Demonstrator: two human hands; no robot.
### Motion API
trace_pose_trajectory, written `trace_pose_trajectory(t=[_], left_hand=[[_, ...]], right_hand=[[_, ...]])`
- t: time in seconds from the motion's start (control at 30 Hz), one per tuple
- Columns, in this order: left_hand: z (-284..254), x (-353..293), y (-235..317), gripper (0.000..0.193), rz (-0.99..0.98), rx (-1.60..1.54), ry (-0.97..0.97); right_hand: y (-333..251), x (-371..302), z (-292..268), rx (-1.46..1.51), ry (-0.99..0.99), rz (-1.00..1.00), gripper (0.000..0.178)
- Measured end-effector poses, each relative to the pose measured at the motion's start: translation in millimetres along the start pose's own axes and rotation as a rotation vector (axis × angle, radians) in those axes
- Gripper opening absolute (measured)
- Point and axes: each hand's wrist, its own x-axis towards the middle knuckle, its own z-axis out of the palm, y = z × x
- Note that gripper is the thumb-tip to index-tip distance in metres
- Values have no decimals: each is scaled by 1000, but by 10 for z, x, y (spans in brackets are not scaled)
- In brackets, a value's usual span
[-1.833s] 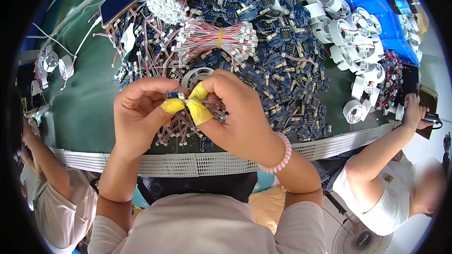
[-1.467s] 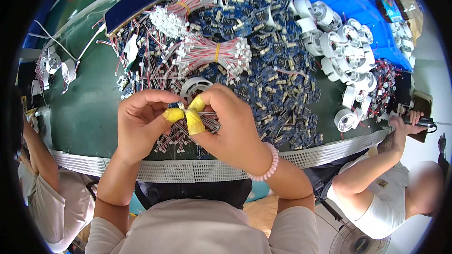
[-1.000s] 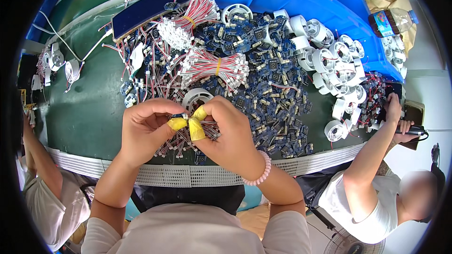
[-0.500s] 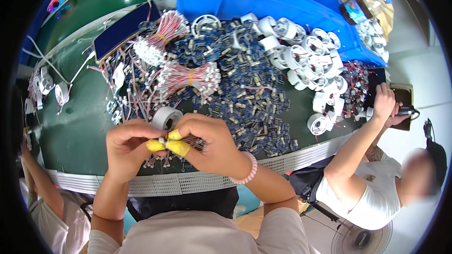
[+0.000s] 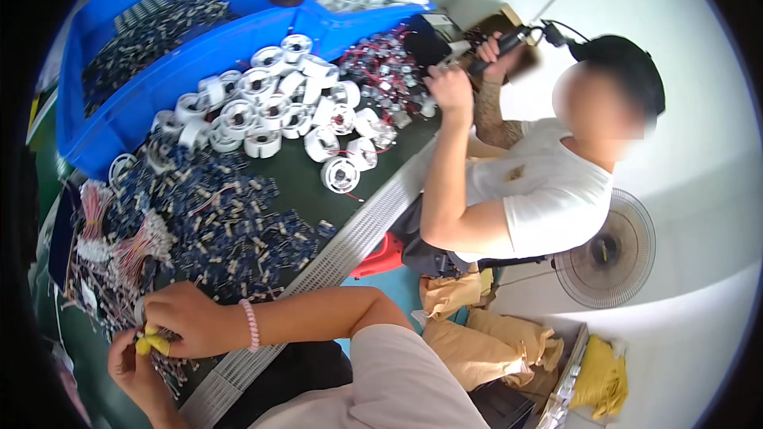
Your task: Assembling circuit boards and wiring into white plastic housings on an assembly line.
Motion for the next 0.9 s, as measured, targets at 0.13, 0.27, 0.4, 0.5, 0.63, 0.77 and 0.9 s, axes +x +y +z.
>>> trace_pose_trajectory(t=[0.13, 0.27, 0.4, 0.5, 0.63, 0.77, 0.9], left_hand=[[-145, -2, -64, 20, -5, 31, -117], [-76, 57, 62, 20, 131, 235, -183], [26, 96, 0, 18, 154, 164, -124], [-5, 99, 13, 18, 149, 139, -115], [-254, -72, -133, 20, 91, 69, -30], [96, 109, 52, 16, 57, 34, -96], [106, 139, 95, 24, 27, -127, -164]], right_hand=[[27, -9, -9, 238, -22, -5, 23], [44, -42, -24, 372, -47, 60, 22], [76, -45, -54, 337, 1, 87, 22], [77, -21, -32, 361, 25, 97, 23], [102, 27, 118, 471, 0, 101, 21], [104, -23, -98, 273, -47, 202, 16], [99, 22, -143, 399, -154, 322, 11]])
